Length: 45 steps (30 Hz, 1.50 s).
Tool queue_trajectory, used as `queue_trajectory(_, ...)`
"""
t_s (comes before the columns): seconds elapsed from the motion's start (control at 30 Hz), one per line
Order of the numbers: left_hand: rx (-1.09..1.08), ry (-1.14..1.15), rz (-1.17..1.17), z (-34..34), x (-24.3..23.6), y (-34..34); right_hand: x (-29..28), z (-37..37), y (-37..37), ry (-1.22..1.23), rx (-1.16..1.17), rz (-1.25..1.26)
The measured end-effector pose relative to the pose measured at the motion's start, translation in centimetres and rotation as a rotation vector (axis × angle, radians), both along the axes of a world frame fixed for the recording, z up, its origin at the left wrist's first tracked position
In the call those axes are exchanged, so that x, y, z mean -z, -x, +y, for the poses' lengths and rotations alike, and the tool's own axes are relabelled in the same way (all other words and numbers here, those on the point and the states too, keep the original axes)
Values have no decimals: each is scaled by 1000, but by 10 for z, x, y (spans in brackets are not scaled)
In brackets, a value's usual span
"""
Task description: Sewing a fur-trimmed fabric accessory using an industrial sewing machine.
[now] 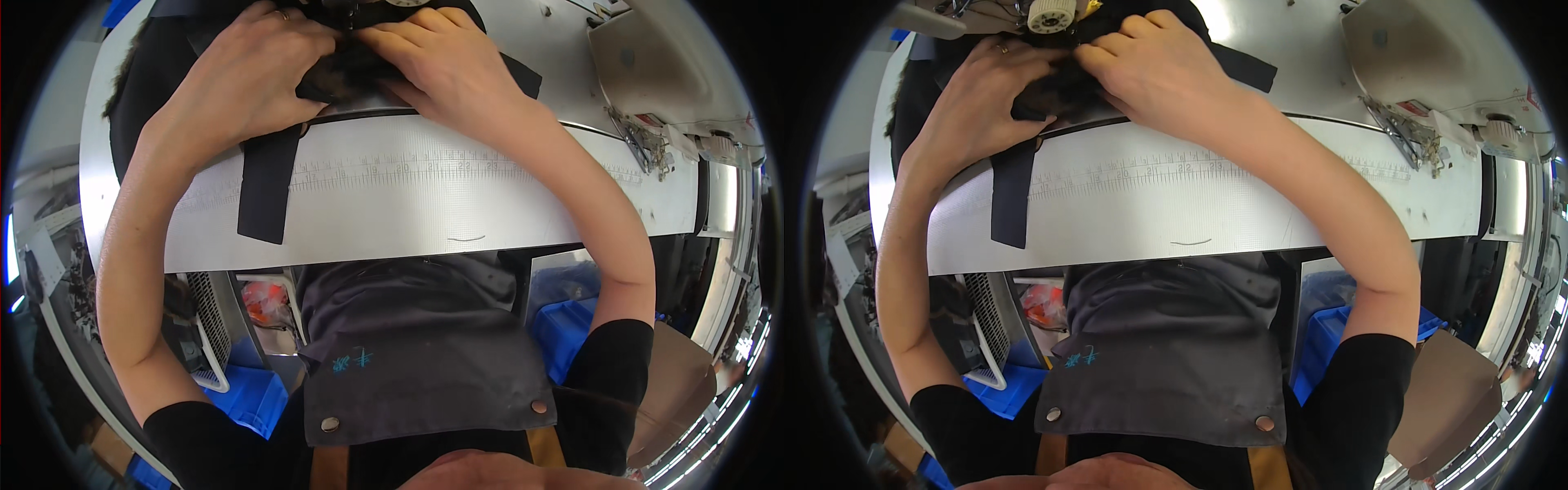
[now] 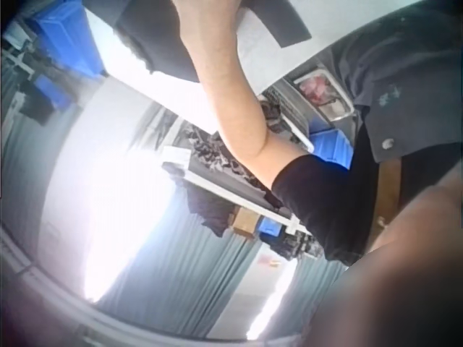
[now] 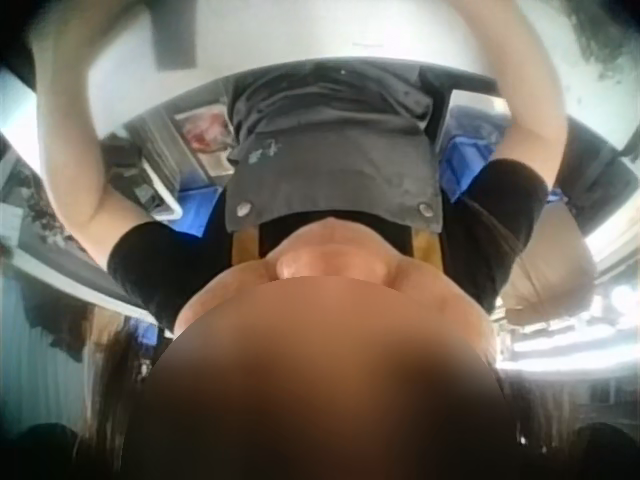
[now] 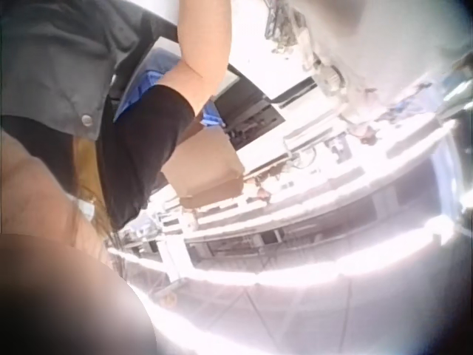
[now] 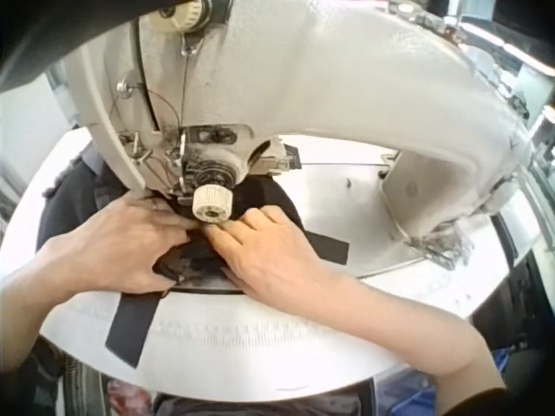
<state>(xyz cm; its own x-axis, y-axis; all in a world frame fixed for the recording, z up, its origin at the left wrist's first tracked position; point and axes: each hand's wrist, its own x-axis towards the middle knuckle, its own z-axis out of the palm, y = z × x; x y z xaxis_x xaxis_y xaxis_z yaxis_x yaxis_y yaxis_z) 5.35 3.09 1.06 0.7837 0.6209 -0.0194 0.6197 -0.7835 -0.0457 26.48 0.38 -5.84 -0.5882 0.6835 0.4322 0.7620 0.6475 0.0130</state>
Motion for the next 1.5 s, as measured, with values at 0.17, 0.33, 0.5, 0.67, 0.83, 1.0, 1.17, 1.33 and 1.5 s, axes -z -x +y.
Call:
queue_trajectory(0.17, -22, -116, -42, -7, -1, 2, -38, 18, -6, 885, -127, 587)
queue_trajectory(0.33, 239, -329, -90, -6, 16, -4, -14, 8, -27, 625, -125, 195)
queue_trajectory(0.5, 144, -455, 71, -35, 25, -8, -3, -15, -11, 48, -177, 150)
queue_trajectory(0.67, 77, -402, -37, -33, 26, -8, -8, -11, 10, 99, -71, 81)
queue_trajectory(0.83, 121, -401, -18, -29, 3, 1, 2, -10, 3, 92, -159, 150)
queue_trajectory(1.0, 137, -300, 325, -31, -9, -1, 8, -13, 5, 75, -123, 187)
queue_trajectory(1.17, 119, -197, 153, -28, 1, 10, 10, -14, 7, 131, -65, 214)
queue_trajectory(1.33, 167, -229, -47, -22, 5, 10, 5, -13, 11, 75, -45, 161)
queue_trajectory(1.5, 148, -237, -3, -20, 3, 11, -1, -6, 14, 151, -74, 91)
